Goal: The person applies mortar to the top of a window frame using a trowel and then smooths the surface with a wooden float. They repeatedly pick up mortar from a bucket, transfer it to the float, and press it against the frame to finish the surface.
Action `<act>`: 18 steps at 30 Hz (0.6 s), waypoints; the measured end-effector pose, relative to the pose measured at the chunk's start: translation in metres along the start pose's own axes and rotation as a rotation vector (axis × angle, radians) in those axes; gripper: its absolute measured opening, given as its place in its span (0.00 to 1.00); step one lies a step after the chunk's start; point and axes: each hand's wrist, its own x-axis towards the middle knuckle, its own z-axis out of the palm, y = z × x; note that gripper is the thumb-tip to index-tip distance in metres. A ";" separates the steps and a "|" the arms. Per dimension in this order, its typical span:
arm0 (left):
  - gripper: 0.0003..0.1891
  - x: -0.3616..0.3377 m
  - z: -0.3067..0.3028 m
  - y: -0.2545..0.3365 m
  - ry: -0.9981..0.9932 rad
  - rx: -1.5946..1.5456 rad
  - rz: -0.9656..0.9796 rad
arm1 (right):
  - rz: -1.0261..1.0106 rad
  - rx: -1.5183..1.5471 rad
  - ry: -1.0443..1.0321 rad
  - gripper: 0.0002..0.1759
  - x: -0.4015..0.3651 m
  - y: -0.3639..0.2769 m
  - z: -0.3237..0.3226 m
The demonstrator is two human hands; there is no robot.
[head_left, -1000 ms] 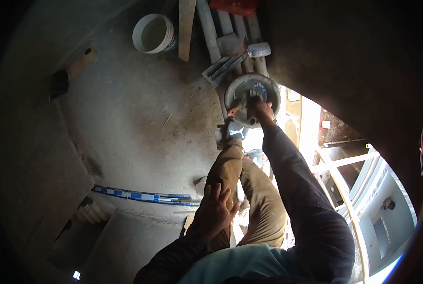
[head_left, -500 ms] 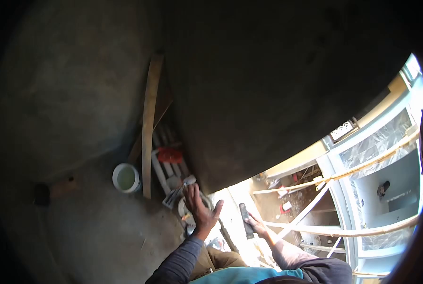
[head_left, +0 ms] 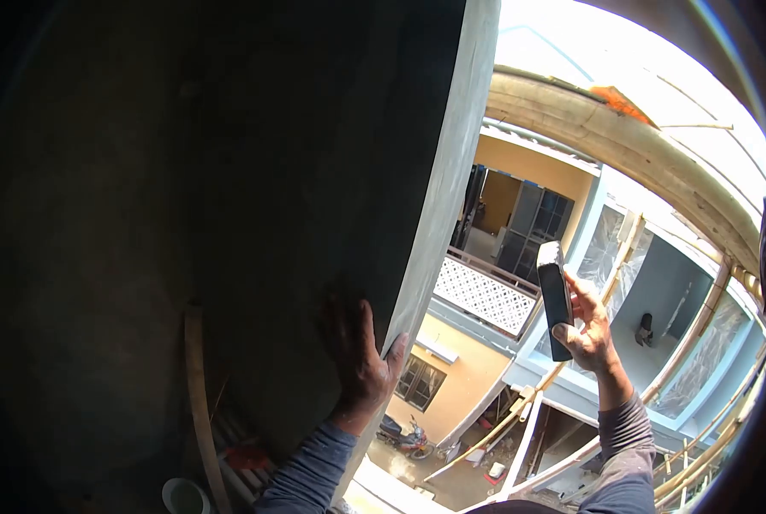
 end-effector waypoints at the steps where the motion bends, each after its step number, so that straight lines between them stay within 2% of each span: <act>1: 0.43 0.001 0.001 -0.002 0.010 -0.007 0.017 | -0.138 -0.158 0.031 0.47 0.023 -0.027 -0.012; 4: 0.42 0.000 0.004 -0.005 0.021 -0.008 0.043 | -0.458 -0.624 0.094 0.43 0.077 -0.115 -0.029; 10: 0.43 -0.002 0.007 -0.010 -0.017 -0.087 0.013 | -0.712 -1.038 0.275 0.37 0.182 -0.241 -0.041; 12: 0.43 0.001 0.004 -0.011 -0.017 -0.121 0.013 | -1.016 -1.630 0.436 0.37 0.237 -0.265 -0.064; 15: 0.43 0.000 0.004 -0.010 -0.064 -0.168 -0.026 | -0.991 -1.674 0.489 0.36 0.290 -0.282 -0.085; 18: 0.43 -0.002 0.005 -0.014 -0.048 -0.187 -0.023 | -0.943 -1.712 0.574 0.35 0.336 -0.302 -0.071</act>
